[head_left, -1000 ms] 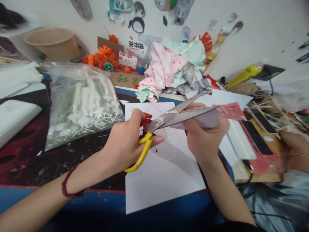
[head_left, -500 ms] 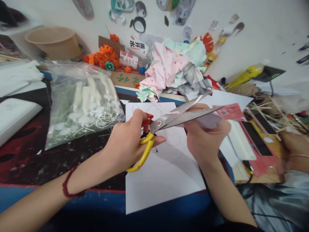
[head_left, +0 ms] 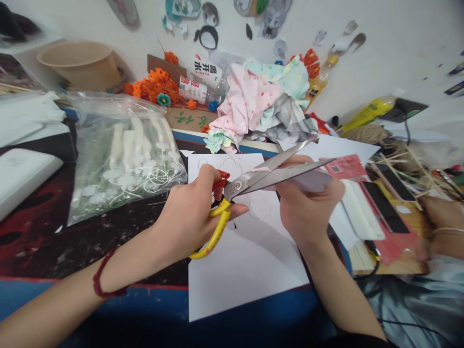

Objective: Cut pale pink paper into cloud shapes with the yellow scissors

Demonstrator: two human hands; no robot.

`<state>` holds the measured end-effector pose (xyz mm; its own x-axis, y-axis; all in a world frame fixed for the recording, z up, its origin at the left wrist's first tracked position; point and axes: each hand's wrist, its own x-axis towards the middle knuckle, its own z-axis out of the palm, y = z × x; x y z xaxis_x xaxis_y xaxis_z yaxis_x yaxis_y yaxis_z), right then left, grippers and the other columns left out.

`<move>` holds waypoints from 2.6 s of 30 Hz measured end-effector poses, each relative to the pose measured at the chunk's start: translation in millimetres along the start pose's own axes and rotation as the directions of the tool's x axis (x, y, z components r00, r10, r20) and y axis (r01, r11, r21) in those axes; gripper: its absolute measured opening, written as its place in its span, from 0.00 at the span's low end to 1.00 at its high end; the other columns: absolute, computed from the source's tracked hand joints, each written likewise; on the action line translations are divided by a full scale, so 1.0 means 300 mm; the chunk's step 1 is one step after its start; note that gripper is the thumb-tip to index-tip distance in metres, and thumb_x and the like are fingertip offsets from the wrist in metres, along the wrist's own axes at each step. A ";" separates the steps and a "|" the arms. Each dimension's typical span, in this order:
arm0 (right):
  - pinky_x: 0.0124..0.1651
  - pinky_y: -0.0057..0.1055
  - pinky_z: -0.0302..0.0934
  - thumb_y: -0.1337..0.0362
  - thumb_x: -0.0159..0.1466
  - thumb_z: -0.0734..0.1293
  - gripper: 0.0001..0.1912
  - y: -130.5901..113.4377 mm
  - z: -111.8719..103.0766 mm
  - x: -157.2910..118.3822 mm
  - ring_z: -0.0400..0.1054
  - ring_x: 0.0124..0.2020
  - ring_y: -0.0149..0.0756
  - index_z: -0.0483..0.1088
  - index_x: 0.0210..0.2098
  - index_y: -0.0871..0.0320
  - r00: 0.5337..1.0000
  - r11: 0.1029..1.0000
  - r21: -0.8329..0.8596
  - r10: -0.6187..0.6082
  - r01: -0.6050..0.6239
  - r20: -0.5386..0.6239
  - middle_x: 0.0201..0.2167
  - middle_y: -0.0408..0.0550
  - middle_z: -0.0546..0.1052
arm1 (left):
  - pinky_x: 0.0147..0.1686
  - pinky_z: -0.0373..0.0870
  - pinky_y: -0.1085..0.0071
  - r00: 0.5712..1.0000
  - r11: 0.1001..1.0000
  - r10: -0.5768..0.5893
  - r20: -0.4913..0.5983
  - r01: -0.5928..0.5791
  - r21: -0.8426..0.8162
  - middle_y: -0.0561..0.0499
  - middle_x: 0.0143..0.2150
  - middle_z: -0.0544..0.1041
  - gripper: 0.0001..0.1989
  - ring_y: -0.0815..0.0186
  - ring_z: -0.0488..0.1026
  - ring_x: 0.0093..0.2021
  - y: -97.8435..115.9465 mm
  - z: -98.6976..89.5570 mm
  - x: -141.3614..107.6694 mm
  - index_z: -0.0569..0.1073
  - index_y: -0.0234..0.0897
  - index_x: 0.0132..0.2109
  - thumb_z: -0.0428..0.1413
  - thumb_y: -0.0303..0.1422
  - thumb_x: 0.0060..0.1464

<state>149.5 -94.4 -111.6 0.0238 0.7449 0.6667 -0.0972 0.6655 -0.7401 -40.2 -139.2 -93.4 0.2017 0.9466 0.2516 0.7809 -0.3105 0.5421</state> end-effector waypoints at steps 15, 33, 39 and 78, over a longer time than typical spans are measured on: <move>0.36 0.33 0.77 0.77 0.58 0.72 0.16 -0.016 0.002 0.006 0.78 0.35 0.35 0.80 0.39 0.49 1.000 1.000 0.009 0.003 -0.003 0.012 0.34 0.40 0.82 | 0.23 0.59 0.71 1.000 1.000 0.016 -0.004 -0.016 0.016 0.51 0.29 0.77 0.22 0.64 0.74 0.25 0.003 -0.009 -0.001 0.62 0.38 0.45 0.50 0.54 0.60; 0.34 0.38 0.73 0.67 0.57 0.75 0.05 -0.011 -0.050 0.038 0.76 0.34 0.38 0.80 0.33 0.50 0.991 1.000 0.011 -0.013 0.011 0.134 0.32 0.42 0.81 | 0.25 0.65 0.69 0.998 0.999 0.009 0.062 -0.011 0.034 0.48 0.31 0.79 0.26 0.63 0.76 0.26 -0.003 -0.020 0.001 0.65 0.37 0.48 0.50 0.56 0.59; 0.34 0.36 0.74 0.66 0.58 0.74 0.04 -0.031 -0.056 0.046 0.77 0.35 0.37 0.79 0.33 0.50 0.979 0.994 0.018 0.102 -0.107 0.179 0.32 0.41 0.81 | 0.24 0.63 0.70 0.998 1.000 0.020 0.067 -0.019 -0.016 0.49 0.32 0.79 0.24 0.62 0.76 0.26 -0.002 -0.019 -0.003 0.63 0.37 0.46 0.51 0.54 0.59; 0.42 0.40 0.75 0.68 0.58 0.74 0.10 -0.019 -0.068 0.063 0.77 0.38 0.38 0.79 0.37 0.46 0.978 0.995 -0.067 -0.060 0.075 0.200 0.36 0.41 0.81 | 0.28 0.68 0.65 0.997 1.000 -0.002 0.083 0.004 -0.023 0.47 0.38 0.80 0.21 0.59 0.78 0.30 -0.009 -0.006 -0.001 0.60 0.41 0.48 0.52 0.51 0.58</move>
<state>170.6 -83.0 -96.5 -0.1703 0.6792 0.7139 -0.0282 0.7209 -0.6925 -43.4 -138.8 -93.6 0.2483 0.9513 0.1827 0.7680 -0.3083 0.5613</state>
